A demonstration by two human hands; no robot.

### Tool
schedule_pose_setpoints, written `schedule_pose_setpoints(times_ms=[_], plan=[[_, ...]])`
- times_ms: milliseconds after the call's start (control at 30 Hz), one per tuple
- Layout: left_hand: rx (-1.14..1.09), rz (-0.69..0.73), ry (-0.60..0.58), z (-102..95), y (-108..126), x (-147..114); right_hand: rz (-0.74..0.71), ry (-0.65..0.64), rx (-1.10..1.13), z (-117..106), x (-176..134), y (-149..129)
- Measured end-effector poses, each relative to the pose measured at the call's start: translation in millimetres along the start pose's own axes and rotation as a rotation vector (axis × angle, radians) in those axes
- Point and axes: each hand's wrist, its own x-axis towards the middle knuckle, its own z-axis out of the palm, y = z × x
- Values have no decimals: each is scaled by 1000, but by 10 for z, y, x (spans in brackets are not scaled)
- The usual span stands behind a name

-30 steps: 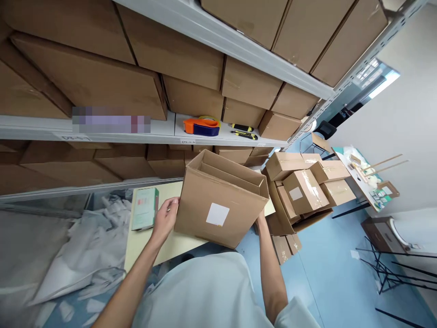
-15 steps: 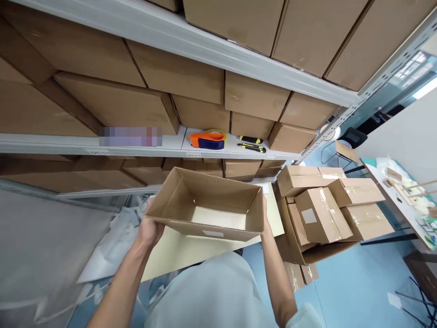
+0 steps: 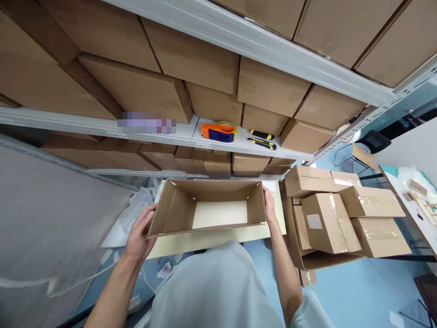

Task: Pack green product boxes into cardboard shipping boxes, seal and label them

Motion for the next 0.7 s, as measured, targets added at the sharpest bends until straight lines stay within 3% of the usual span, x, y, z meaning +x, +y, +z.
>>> schedule_pose_setpoints(times_ms=[133,333,533,700], plan=[[92,61,-30,142,242,116,27,-57,54,-211,-185,26],[302,125,-179,310,233,315,23,-163,-31,-67,-313,-50],[748,376,-352,166,102,472,11,-188,-76,-34,-319,-116],[790,416,-401,58,47,543,65,-179,-21,-69,-254,-133]])
